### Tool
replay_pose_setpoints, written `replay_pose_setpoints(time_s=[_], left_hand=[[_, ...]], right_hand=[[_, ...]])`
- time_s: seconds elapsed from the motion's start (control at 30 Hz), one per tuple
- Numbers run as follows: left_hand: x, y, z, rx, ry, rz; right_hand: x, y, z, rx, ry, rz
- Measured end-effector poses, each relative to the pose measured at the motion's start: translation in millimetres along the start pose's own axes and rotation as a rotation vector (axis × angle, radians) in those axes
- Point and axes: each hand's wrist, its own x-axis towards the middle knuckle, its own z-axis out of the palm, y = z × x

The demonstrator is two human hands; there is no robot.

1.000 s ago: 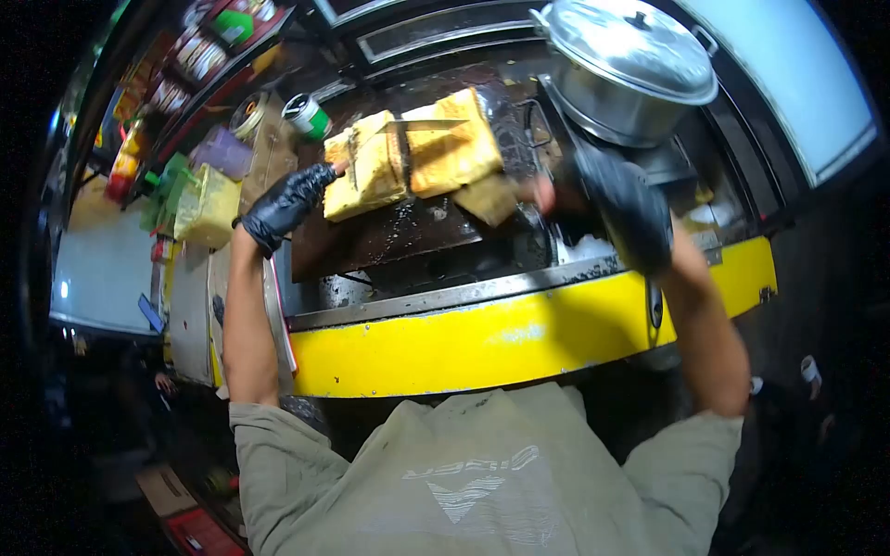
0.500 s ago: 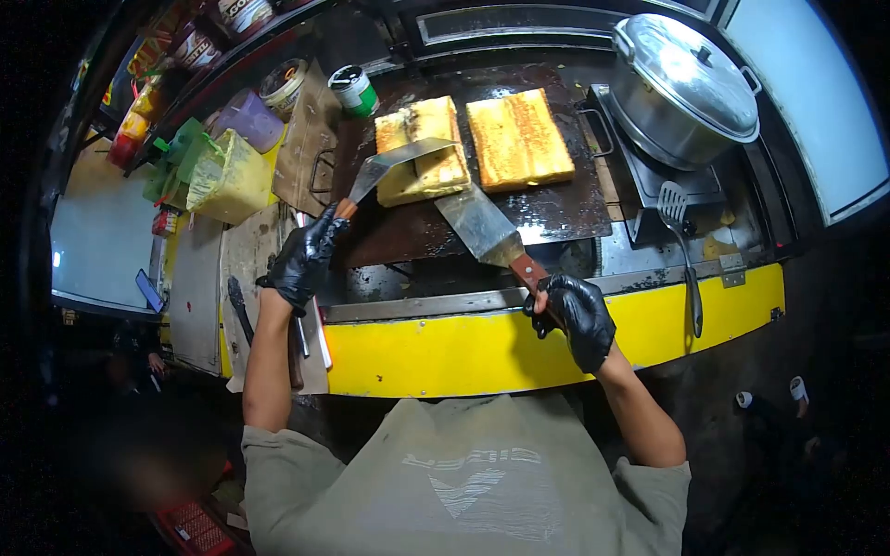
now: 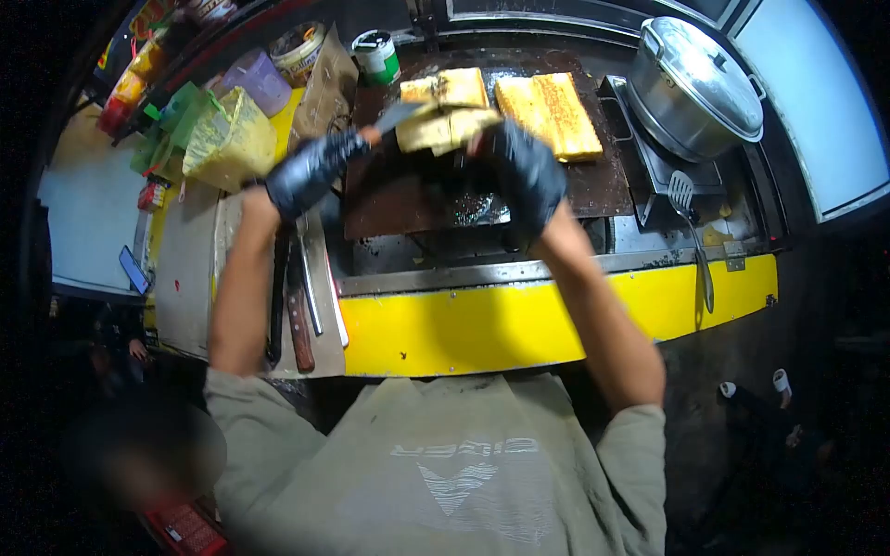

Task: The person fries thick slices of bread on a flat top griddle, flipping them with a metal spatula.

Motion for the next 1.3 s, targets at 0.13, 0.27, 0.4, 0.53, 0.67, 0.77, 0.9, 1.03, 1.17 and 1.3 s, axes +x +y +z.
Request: replay_pose_setpoints(time_s=[0.13,0.27,0.4,0.53,0.67,0.77,0.9,1.03,1.17,1.3], left_hand=[[39,38,-75,0.396,-0.111,-0.106],[60,60,-108,0.563,-0.128,-0.141],[68,59,-115,0.586,-0.128,-0.152],[66,47,-111,0.572,-0.114,-0.138],[57,22,-100,0.532,-0.09,-0.097],[45,-9,-81,0.46,-0.052,0.01],[21,-49,-39,0.171,0.076,0.117],[-42,-23,39,-0.338,0.329,0.118],[-78,6,93,-0.894,0.496,-0.352],[-72,-35,140,-0.899,0.573,-0.062]], right_hand=[[102,-4,-42,1.08,0.05,0.793],[159,-14,-72,0.513,-0.216,0.386],[169,-27,-84,-0.22,-0.388,-0.009],[164,-31,-89,-0.643,-0.438,-0.27],[150,-25,-97,-0.238,-0.379,-0.055],[112,-25,-100,0.668,-0.197,0.481],[29,-44,-101,0.975,0.054,0.821],[-53,-50,-133,0.893,-0.337,0.641],[-113,-76,-176,0.744,-0.151,0.981],[-137,-54,-161,0.477,0.149,0.96]])
